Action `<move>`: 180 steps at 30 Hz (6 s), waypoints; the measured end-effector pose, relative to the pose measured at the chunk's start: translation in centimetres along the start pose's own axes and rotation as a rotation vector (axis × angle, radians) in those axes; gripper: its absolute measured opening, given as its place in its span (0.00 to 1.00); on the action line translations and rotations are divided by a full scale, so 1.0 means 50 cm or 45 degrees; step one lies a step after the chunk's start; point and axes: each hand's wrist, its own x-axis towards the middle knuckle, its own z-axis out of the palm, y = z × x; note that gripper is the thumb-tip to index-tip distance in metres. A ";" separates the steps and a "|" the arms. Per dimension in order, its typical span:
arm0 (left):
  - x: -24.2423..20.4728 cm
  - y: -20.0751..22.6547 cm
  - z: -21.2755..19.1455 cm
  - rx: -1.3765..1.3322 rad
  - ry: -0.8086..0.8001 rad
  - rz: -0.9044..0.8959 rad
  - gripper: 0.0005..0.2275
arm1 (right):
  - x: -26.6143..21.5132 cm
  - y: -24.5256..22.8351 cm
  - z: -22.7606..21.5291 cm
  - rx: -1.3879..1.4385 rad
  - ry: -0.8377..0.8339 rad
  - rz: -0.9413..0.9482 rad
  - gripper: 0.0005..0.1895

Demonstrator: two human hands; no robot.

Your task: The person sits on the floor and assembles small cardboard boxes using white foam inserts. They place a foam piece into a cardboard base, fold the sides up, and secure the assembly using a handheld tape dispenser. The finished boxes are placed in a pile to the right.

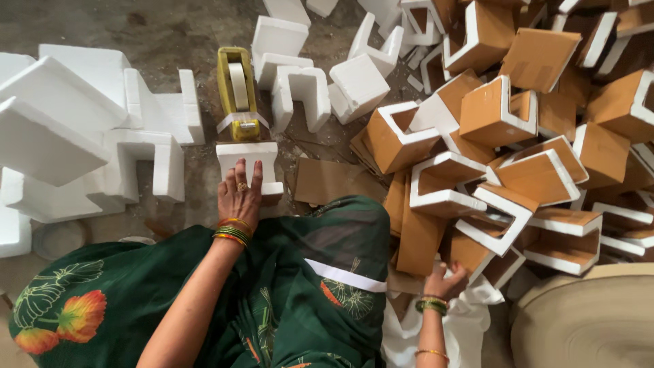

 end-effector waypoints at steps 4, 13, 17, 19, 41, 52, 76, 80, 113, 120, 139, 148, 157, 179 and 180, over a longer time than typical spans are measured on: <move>-0.011 -0.017 -0.007 -0.196 0.157 0.118 0.21 | -0.045 0.065 -0.017 -0.073 -0.215 0.219 0.27; -0.007 -0.012 -0.028 -0.253 0.043 0.120 0.15 | -0.072 -0.113 0.016 -0.492 -0.567 -0.013 0.53; -0.008 -0.013 -0.046 -0.300 0.198 0.120 0.17 | -0.050 -0.156 -0.009 -0.224 -0.298 -0.140 0.43; -0.009 -0.015 -0.049 -0.320 0.158 0.117 0.18 | -0.033 -0.158 -0.051 0.305 -0.228 -0.055 0.40; -0.011 -0.016 -0.044 -0.391 0.278 0.105 0.16 | -0.006 -0.088 -0.086 0.912 -0.004 -0.029 0.11; -0.032 -0.011 -0.038 -0.414 0.386 0.021 0.20 | -0.037 -0.374 -0.154 1.754 -0.433 0.140 0.11; -0.053 -0.068 0.086 -0.697 0.389 0.148 0.14 | -0.204 -0.852 0.271 1.058 -1.695 -0.120 0.19; -0.046 -0.073 0.150 -1.556 0.471 -0.238 0.13 | -0.236 -0.830 0.272 1.163 -1.556 0.017 0.16; 0.085 -0.183 0.093 -1.491 -0.129 -0.750 0.10 | -0.201 -0.804 0.569 0.598 -1.868 -0.215 0.27; 0.054 -0.202 0.235 -1.482 0.282 -0.369 0.07 | -0.196 -0.796 0.520 0.583 -1.623 -0.682 0.16; 0.043 -0.211 0.286 -1.471 -0.131 -0.263 0.10 | -0.183 -0.769 0.517 0.291 -1.686 -0.815 0.18; 0.056 -0.206 0.292 -1.138 -0.258 -0.646 0.18 | -0.231 -0.777 0.558 0.094 -1.716 -1.299 0.26; 0.076 -0.196 0.260 -0.934 -0.200 -0.826 0.34 | -0.234 -0.763 0.593 -0.248 -1.699 -1.029 0.39; 0.105 -0.185 0.048 -1.509 0.001 -0.229 0.31 | -0.229 -0.763 0.375 1.308 -1.262 -0.988 0.13; 0.102 -0.183 0.036 -1.686 -0.151 -0.310 0.28 | -0.230 -0.773 0.359 1.349 -1.166 -1.069 0.14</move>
